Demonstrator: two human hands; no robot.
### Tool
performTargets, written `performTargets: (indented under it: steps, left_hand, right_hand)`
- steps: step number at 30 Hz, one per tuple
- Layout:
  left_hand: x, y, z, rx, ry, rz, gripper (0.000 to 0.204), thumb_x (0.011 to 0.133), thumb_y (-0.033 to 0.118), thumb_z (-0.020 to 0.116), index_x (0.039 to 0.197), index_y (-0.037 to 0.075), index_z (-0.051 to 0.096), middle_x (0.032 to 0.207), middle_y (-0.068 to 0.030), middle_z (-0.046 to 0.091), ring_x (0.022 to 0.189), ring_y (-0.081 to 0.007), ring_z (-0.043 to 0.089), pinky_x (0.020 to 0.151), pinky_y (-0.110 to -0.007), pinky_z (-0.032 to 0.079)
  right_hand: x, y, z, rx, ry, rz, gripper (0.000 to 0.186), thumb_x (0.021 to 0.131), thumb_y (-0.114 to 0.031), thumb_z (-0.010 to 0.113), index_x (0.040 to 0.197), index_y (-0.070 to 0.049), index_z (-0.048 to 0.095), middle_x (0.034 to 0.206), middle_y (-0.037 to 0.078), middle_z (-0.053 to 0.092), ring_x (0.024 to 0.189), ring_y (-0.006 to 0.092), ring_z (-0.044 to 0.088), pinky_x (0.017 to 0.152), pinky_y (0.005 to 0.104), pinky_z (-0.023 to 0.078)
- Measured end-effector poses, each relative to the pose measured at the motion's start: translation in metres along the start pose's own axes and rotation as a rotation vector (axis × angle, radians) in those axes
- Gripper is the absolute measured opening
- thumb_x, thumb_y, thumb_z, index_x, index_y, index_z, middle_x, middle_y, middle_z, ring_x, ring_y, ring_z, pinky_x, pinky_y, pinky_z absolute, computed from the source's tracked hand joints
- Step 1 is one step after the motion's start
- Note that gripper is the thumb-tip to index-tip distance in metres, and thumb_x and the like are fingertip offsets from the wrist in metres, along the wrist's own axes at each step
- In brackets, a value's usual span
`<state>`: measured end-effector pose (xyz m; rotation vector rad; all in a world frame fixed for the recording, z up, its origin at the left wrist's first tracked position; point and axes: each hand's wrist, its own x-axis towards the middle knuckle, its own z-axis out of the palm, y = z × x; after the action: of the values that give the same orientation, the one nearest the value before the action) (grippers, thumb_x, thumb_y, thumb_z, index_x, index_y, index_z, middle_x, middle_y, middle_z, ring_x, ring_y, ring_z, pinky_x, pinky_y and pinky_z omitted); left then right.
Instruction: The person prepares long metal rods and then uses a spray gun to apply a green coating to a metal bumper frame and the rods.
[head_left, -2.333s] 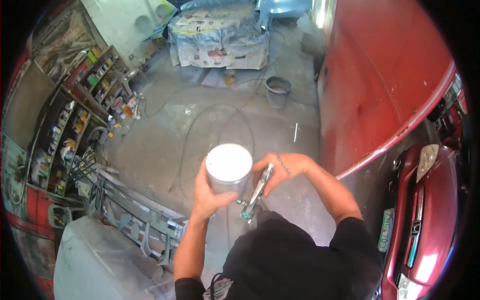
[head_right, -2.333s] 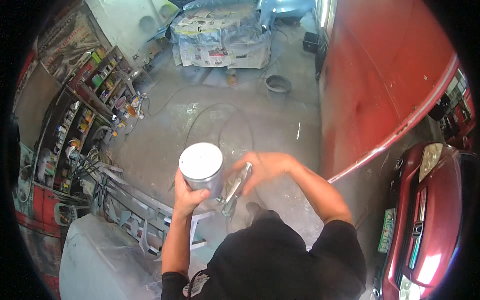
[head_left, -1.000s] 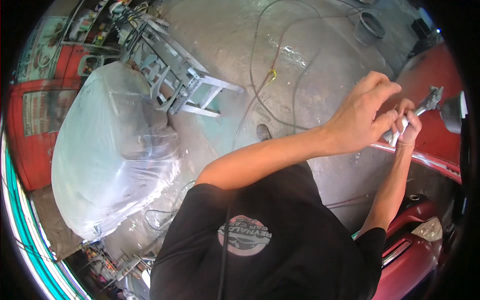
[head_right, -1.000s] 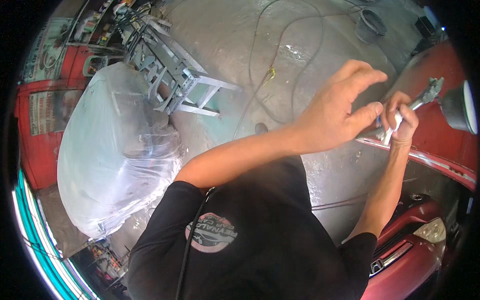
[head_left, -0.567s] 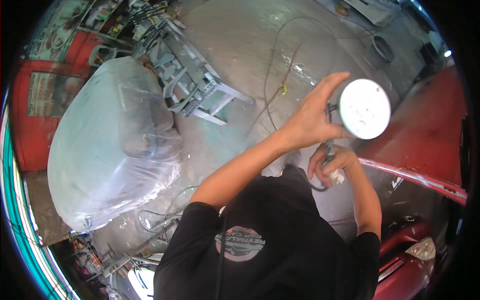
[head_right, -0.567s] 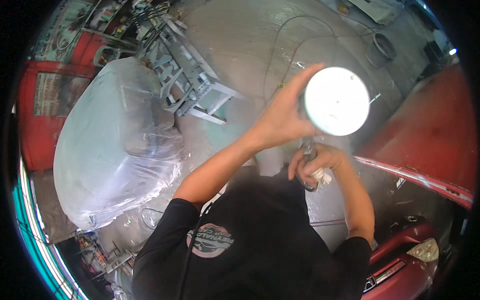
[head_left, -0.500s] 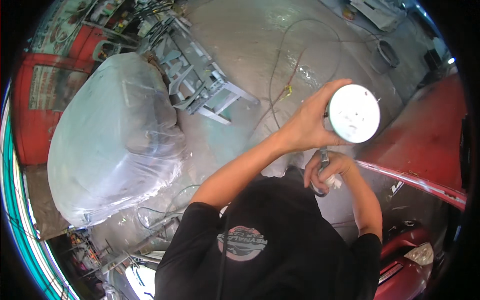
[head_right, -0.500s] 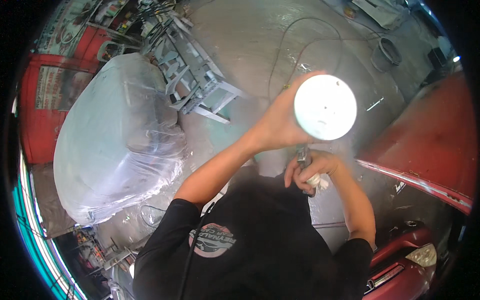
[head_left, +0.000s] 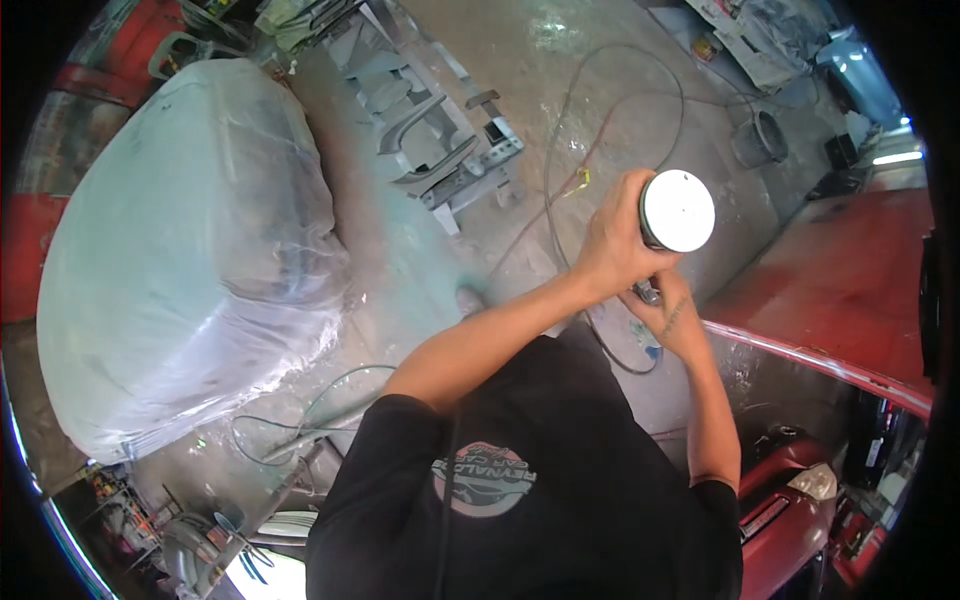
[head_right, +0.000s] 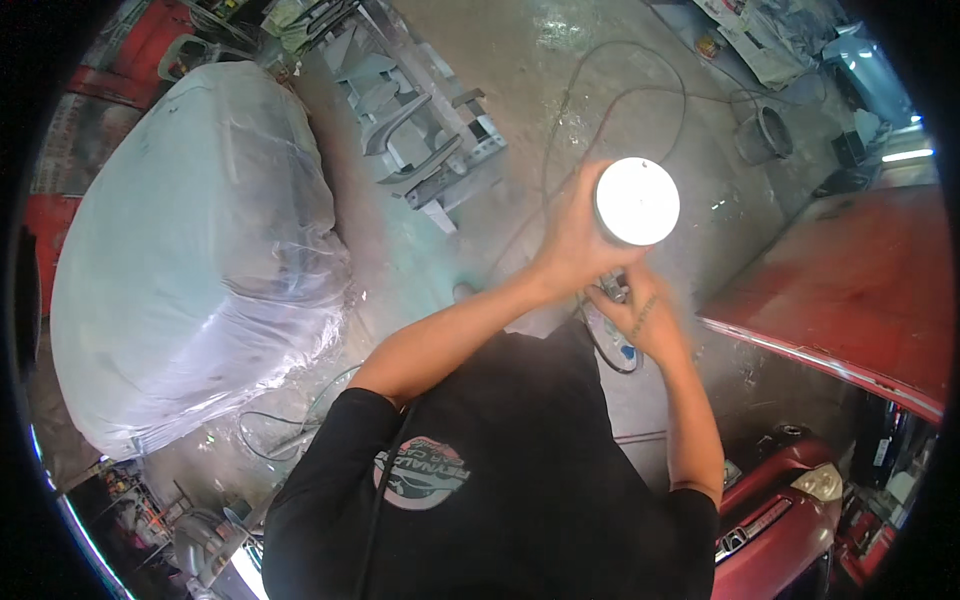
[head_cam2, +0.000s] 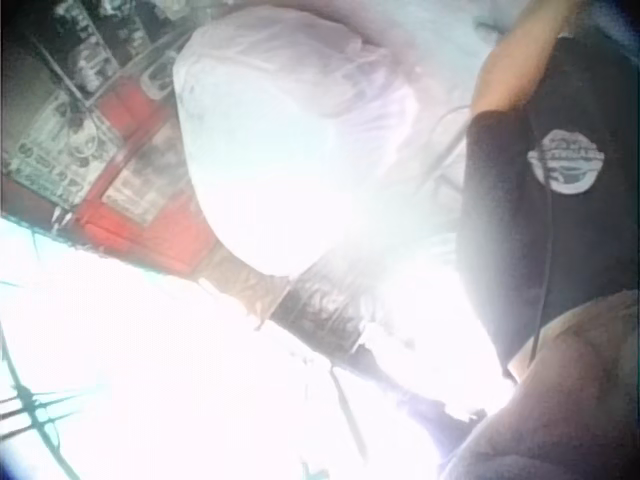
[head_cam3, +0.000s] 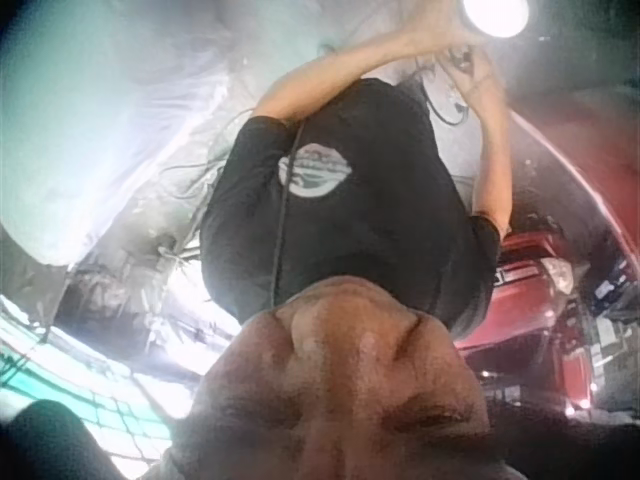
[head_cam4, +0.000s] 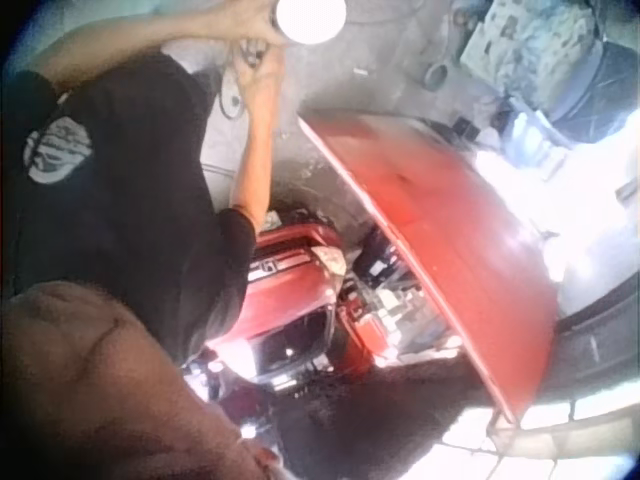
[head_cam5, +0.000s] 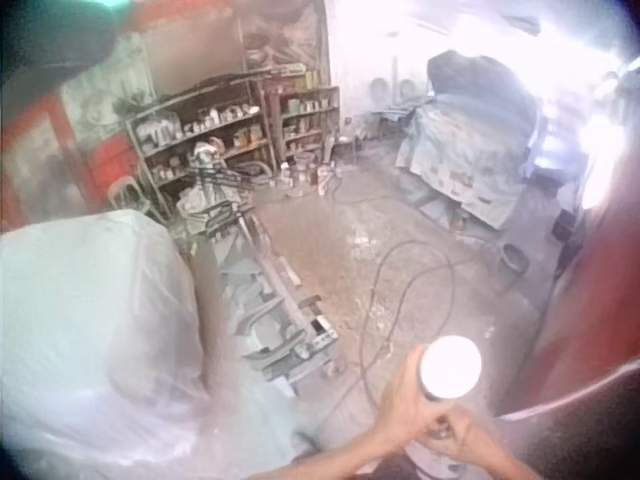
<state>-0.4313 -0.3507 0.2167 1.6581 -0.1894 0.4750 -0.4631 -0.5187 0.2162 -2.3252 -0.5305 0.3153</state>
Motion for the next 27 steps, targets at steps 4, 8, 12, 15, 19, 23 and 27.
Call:
performTargets:
  steps: [4, 8, 12, 15, 19, 23, 27]
  left_hand:
    - [-0.003, -0.013, -0.050, -0.054, 0.001, -0.127, 0.081, 0.063, 0.017, 0.090, 0.131, 0.005, 0.046, 0.119, -0.0181, 0.058, 0.114, -0.0399, 0.059, 0.093, -0.047, 0.050]
    - [0.002, -0.038, -0.084, -0.056, 0.029, -0.126, 0.083, 0.063, 0.018, 0.091, 0.132, 0.005, 0.047, 0.119, -0.0186, 0.058, 0.113, -0.0400, 0.059, 0.095, -0.047, 0.049]
    - [0.008, -0.053, -0.112, -0.006, 0.028, -0.190, 0.086, 0.066, 0.019, 0.092, 0.137, 0.003, 0.045, 0.126, -0.0164, 0.060, 0.119, -0.0327, 0.060, 0.101, -0.043, 0.048]
    - [0.012, -0.061, -0.129, -0.017, 0.010, -0.257, 0.088, 0.071, 0.020, 0.091, 0.141, 0.001, 0.043, 0.132, -0.0152, 0.059, 0.125, -0.0273, 0.058, 0.106, -0.041, 0.046]
    - [0.027, -0.057, -0.149, 0.019, 0.033, -0.288, 0.095, 0.074, 0.022, 0.089, 0.150, 0.000, 0.036, 0.144, -0.0195, 0.051, 0.135, -0.0308, 0.050, 0.113, -0.045, 0.041]
    - [0.000, -0.079, -0.169, 0.094, 0.143, -0.359, 0.089, 0.083, 0.020, 0.082, 0.155, 0.002, 0.031, 0.152, -0.0200, 0.042, 0.139, -0.0317, 0.045, 0.114, -0.046, 0.039]
    - [-0.067, -0.100, -0.184, 0.019, 0.325, -0.523, 0.073, 0.092, 0.017, 0.074, 0.152, 0.002, 0.037, 0.145, -0.0179, 0.051, 0.128, -0.0275, 0.054, 0.106, -0.041, 0.046]
  right_hand:
    - [0.024, -0.034, 0.051, 0.065, 0.011, -0.003, 0.031, 0.087, -0.016, 0.073, 0.104, 0.008, 0.065, 0.087, 0.026, 0.069, 0.079, 0.0410, 0.068, 0.073, 0.0438, 0.051]
    - [0.048, -0.064, 0.082, 0.218, 0.015, 0.095, 0.029, 0.087, -0.013, 0.075, 0.104, 0.008, 0.063, 0.088, 0.023, 0.070, 0.083, 0.0366, 0.070, 0.076, 0.0439, 0.052]
    - [0.073, -0.073, 0.098, 0.195, -0.031, 0.059, 0.027, 0.089, -0.014, 0.071, 0.105, 0.007, 0.064, 0.091, 0.027, 0.071, 0.086, 0.0438, 0.069, 0.075, 0.0465, 0.051]
    - [0.089, -0.073, 0.108, 0.140, -0.084, 0.062, 0.031, 0.091, -0.018, 0.069, 0.111, 0.005, 0.065, 0.096, 0.030, 0.070, 0.090, 0.0478, 0.069, 0.077, 0.0487, 0.052]
    - [0.123, -0.079, 0.116, 0.196, -0.018, 0.027, 0.031, 0.092, -0.019, 0.068, 0.112, 0.004, 0.065, 0.095, 0.031, 0.069, 0.088, 0.0486, 0.068, 0.075, 0.0490, 0.052]
    - [0.158, -0.079, 0.117, 0.282, 0.036, -0.016, 0.032, 0.093, -0.019, 0.067, 0.115, 0.004, 0.066, 0.096, 0.031, 0.069, 0.087, 0.0485, 0.068, 0.073, 0.0477, 0.053]
    - [0.184, -0.089, 0.118, 0.244, 0.085, 0.006, 0.038, 0.094, -0.021, 0.068, 0.119, 0.007, 0.065, 0.086, 0.030, 0.066, 0.073, 0.0387, 0.064, 0.068, 0.0428, 0.051]
